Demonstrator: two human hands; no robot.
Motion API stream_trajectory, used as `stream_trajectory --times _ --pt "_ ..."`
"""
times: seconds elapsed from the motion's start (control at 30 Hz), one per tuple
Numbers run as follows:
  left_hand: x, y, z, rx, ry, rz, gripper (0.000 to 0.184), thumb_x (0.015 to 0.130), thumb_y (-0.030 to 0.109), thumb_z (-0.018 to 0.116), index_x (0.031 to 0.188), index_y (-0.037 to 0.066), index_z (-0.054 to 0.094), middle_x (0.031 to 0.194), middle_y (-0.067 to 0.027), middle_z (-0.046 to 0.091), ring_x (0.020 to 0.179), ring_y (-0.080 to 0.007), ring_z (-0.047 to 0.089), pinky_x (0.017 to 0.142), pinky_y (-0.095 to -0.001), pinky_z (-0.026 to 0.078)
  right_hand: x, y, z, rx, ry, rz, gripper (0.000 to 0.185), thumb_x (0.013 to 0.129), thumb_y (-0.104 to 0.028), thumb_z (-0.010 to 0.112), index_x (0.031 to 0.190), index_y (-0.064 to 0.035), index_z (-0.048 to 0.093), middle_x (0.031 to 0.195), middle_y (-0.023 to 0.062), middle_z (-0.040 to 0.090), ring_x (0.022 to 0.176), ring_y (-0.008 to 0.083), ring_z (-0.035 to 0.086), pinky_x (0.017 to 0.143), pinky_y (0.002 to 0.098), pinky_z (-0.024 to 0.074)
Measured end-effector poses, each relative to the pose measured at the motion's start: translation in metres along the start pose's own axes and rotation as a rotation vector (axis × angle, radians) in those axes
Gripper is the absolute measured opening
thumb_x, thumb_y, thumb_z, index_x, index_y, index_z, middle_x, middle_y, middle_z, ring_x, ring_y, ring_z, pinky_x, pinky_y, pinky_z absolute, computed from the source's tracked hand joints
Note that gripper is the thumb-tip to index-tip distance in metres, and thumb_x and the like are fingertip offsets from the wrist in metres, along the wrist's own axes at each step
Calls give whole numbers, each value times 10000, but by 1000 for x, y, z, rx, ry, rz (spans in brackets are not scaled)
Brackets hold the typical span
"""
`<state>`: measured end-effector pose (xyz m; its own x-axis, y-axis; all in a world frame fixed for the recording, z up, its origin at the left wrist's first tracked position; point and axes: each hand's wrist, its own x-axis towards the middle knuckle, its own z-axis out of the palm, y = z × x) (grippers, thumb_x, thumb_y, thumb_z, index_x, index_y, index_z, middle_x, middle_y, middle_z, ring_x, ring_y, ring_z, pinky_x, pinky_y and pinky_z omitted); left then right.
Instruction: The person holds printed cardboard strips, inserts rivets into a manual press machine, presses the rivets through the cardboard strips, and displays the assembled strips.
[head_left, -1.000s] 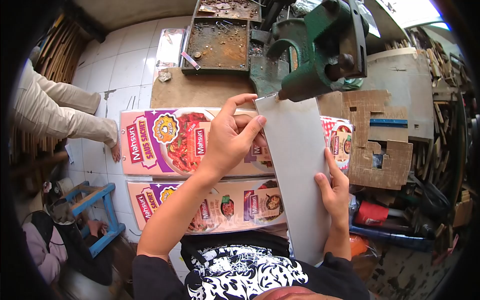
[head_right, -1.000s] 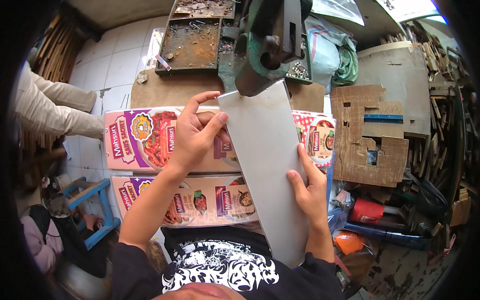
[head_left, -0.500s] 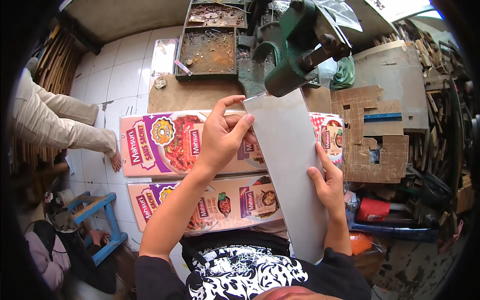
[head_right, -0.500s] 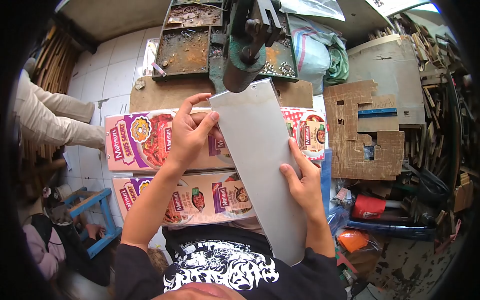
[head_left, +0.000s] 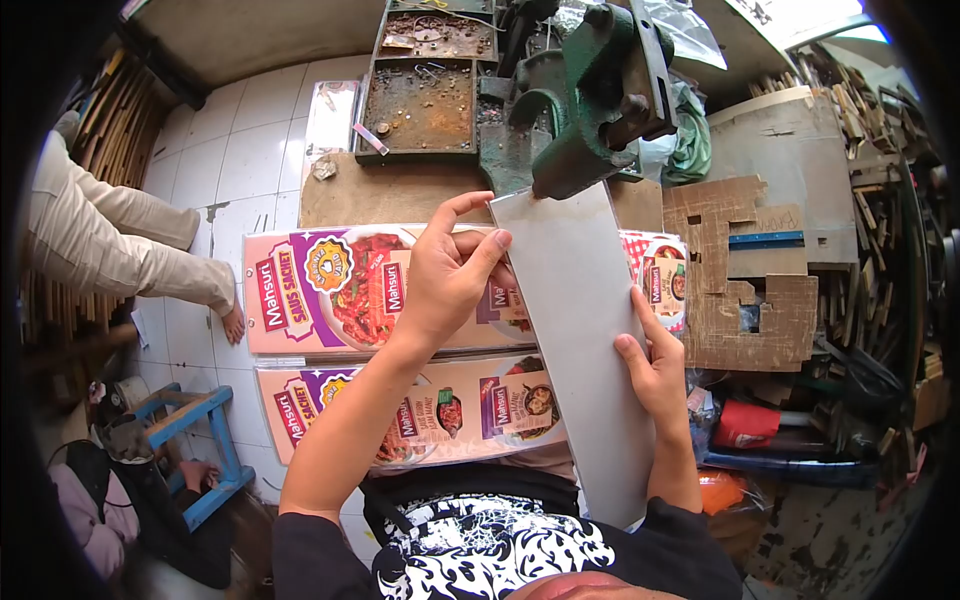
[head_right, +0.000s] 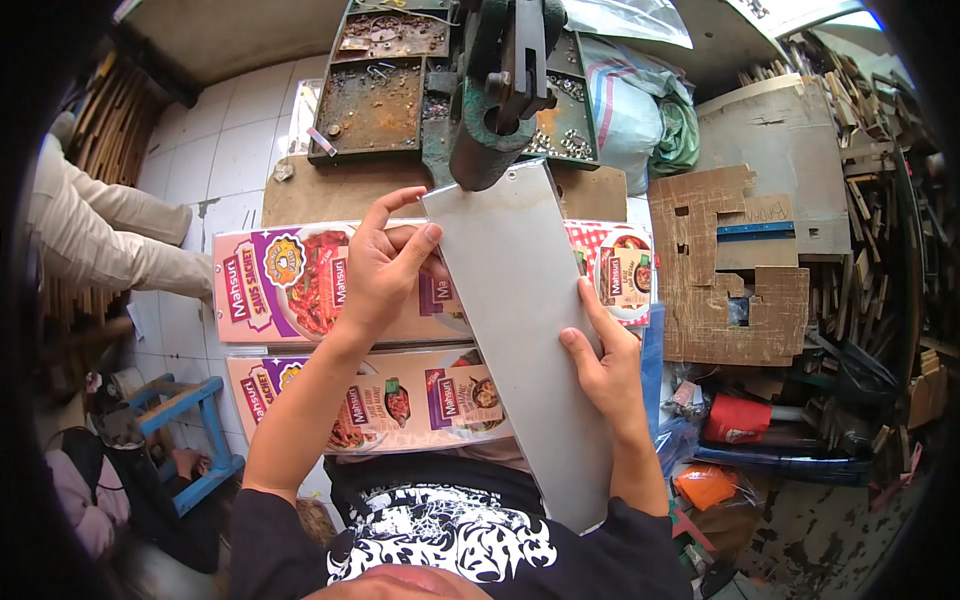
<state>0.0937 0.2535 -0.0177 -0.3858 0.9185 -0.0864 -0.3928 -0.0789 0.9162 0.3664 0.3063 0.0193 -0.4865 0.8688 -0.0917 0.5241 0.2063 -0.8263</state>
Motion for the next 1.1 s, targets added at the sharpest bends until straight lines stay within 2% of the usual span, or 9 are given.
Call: stream_trajectory --times 0.47,0.67,1.1 --pt "0 3 1 -4 2 -7 433 958 89 606 1316 -56 411 814 -138 708 622 -120 657 582 -229 527 1 -4 3 26 -3 -5 554 880 -48 658 1395 35 470 1299 250 593 1227 269 573 1042 329 403" --pt "0 0 0 -14 -11 8 429 961 90 600 1317 -54 410 821 -140 710 627 -120 659 584 -229 528 2 -4 1 -50 -7 -73 557 884 -37 652 1402 33 462 1292 253 597 1220 259 574 1041 323 401" --pt "0 2 1 19 1 0 432 958 84 599 1321 -43 405 828 -149 712 630 -125 664 588 -233 533 1 -3 2 -17 -5 -58 545 897 -62 653 1400 33 465 1276 261 602 1194 263 588 1027 332 417"
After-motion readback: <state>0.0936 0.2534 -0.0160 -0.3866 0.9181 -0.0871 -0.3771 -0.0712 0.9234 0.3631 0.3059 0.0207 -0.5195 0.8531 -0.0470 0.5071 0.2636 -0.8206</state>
